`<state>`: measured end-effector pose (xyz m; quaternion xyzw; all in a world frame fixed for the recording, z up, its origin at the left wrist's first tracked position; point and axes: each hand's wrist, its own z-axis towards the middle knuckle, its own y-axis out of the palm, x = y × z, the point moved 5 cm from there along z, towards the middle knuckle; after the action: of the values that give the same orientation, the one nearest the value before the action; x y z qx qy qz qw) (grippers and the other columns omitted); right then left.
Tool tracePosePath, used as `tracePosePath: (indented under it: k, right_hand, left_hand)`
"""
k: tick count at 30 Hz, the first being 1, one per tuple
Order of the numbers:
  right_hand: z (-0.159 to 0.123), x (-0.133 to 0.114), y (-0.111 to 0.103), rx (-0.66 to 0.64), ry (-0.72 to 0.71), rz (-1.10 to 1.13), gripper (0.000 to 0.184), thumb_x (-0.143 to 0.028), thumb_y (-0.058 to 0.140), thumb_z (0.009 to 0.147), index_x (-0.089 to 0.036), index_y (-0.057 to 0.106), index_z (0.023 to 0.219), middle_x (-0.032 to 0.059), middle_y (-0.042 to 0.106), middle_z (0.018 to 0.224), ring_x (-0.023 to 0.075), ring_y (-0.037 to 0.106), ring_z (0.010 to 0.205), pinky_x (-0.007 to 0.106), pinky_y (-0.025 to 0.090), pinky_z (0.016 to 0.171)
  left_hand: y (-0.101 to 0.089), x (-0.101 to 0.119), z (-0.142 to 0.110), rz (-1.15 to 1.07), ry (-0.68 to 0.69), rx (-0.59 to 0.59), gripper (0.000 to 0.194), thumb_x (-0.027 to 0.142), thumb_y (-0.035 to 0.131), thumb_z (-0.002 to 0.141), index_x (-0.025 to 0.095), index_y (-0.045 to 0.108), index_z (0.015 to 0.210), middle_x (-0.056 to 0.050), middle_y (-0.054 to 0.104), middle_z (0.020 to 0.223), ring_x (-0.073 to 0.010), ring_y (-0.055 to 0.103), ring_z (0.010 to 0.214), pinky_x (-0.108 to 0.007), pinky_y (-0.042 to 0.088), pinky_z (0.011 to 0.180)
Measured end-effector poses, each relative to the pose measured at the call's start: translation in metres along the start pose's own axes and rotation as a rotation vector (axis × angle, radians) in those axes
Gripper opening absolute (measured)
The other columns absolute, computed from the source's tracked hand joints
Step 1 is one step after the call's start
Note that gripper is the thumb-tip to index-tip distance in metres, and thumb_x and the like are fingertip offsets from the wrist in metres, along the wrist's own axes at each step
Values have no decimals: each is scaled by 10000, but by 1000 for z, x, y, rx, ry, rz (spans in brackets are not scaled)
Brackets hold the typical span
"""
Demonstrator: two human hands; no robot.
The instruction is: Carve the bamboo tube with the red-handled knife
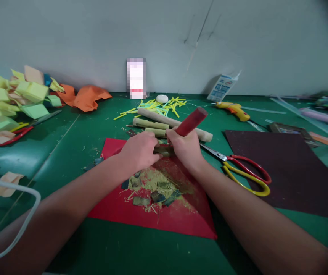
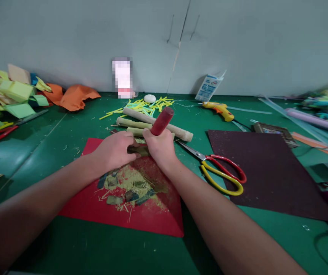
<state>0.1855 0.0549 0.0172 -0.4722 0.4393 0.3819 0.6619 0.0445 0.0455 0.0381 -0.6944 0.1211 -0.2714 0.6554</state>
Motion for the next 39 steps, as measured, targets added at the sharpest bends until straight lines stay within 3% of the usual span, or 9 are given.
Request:
tracePosePath:
  k: [16, 20, 29, 39]
  right_hand:
    - [-5, -2, 1, 12, -8, 9, 261, -302, 584, 707, -232, 402, 534, -42, 435, 524, 114, 413, 551, 292, 346, 539]
    - [-8, -1, 4, -69, 23, -38, 266, -280, 582, 689, -232, 392, 508, -46, 418, 496, 106, 383, 517, 288, 304, 501]
    - [0, 5, 1, 0, 4, 26, 265, -327, 583, 726, -234, 410, 548, -46, 436, 532, 118, 424, 550, 303, 351, 549]
    - [-5, 1, 2, 1, -20, 30, 281, -317, 593, 727, -233, 394, 549, -56, 399, 540, 104, 374, 547, 294, 312, 530]
  left_hand:
    - [0, 0, 0, -8, -12, -26, 213, 319, 650, 843, 179, 755, 965, -89, 669, 1023, -285, 633, 1034, -378, 514, 785]
    - [0, -2, 0, -56, -20, -40, 224, 346, 651, 863, 199, 771, 981, -78, 671, 1019, -276, 638, 1010, -381, 503, 787]
    - [2, -4, 1, -55, -17, -16, 241, 332, 671, 837, 152, 760, 970, -91, 662, 986, -282, 626, 1021, -389, 506, 812]
    - [0, -1, 0, -41, -19, -20, 216, 316, 659, 837, 177, 764, 966, -87, 660, 987, -280, 630, 1004, -383, 504, 771]
